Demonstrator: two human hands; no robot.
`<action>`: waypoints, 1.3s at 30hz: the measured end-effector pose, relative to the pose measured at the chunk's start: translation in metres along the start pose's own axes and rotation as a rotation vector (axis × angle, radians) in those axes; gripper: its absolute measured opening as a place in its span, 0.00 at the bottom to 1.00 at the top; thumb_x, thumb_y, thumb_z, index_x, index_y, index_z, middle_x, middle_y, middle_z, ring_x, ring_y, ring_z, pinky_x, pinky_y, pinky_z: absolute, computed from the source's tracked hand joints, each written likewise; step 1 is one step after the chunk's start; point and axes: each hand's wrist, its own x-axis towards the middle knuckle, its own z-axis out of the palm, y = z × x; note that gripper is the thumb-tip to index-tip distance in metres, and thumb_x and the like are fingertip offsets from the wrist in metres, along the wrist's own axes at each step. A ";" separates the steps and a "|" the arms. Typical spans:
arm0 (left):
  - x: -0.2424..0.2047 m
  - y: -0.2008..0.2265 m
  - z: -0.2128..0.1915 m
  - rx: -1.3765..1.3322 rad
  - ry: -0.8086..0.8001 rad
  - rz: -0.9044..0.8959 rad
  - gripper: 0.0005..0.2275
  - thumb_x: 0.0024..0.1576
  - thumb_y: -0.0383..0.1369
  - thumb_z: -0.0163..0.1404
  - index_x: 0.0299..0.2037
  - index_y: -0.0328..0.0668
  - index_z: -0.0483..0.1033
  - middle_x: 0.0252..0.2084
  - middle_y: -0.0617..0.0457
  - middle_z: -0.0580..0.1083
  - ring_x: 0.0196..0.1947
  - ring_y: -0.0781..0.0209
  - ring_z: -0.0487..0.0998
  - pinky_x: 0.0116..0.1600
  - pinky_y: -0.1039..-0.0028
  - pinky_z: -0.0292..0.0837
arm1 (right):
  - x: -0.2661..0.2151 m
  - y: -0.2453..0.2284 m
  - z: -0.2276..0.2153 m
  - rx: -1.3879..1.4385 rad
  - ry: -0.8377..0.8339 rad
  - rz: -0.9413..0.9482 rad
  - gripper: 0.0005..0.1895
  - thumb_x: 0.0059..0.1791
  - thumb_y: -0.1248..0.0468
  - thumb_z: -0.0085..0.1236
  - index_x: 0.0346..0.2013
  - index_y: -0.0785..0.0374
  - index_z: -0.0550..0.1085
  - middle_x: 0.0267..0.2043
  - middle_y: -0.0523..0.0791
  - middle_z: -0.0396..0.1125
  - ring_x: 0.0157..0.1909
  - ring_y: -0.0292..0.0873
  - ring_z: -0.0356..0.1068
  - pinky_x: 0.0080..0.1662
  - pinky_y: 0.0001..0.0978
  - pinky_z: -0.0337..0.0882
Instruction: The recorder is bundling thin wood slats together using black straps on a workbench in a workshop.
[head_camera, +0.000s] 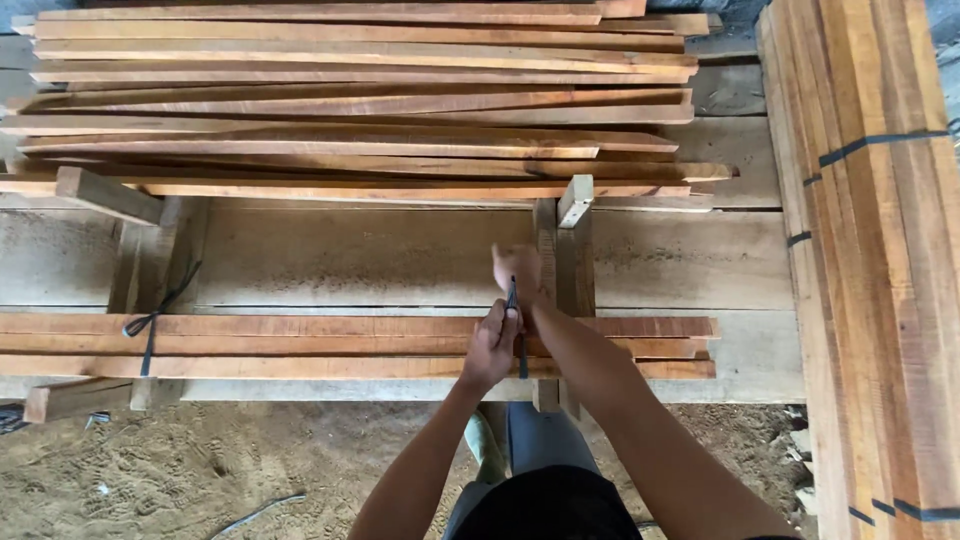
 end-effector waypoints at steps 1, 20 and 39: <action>-0.001 -0.001 0.001 -0.002 -0.001 -0.004 0.14 0.71 0.35 0.37 0.32 0.42 0.69 0.22 0.46 0.74 0.21 0.53 0.70 0.37 0.60 0.74 | -0.005 -0.002 -0.002 -0.002 -0.002 0.002 0.29 0.47 0.36 0.53 0.25 0.56 0.82 0.27 0.46 0.75 0.39 0.54 0.78 0.46 0.45 0.76; -0.005 -0.038 0.021 -0.323 0.105 0.125 0.13 0.70 0.29 0.40 0.31 0.41 0.68 0.22 0.52 0.71 0.26 0.63 0.73 0.36 0.75 0.70 | -0.011 -0.007 -0.022 0.165 0.448 -0.154 0.22 0.46 0.50 0.59 0.18 0.65 0.74 0.19 0.56 0.69 0.29 0.64 0.74 0.32 0.56 0.73; -0.002 -0.025 0.004 -0.311 -0.058 0.143 0.13 0.72 0.28 0.34 0.36 0.35 0.68 0.22 0.56 0.60 0.21 0.67 0.58 0.37 0.74 0.65 | -0.031 -0.010 0.021 -0.154 0.165 -0.402 0.13 0.42 0.60 0.54 0.20 0.68 0.78 0.22 0.55 0.72 0.31 0.57 0.77 0.30 0.44 0.73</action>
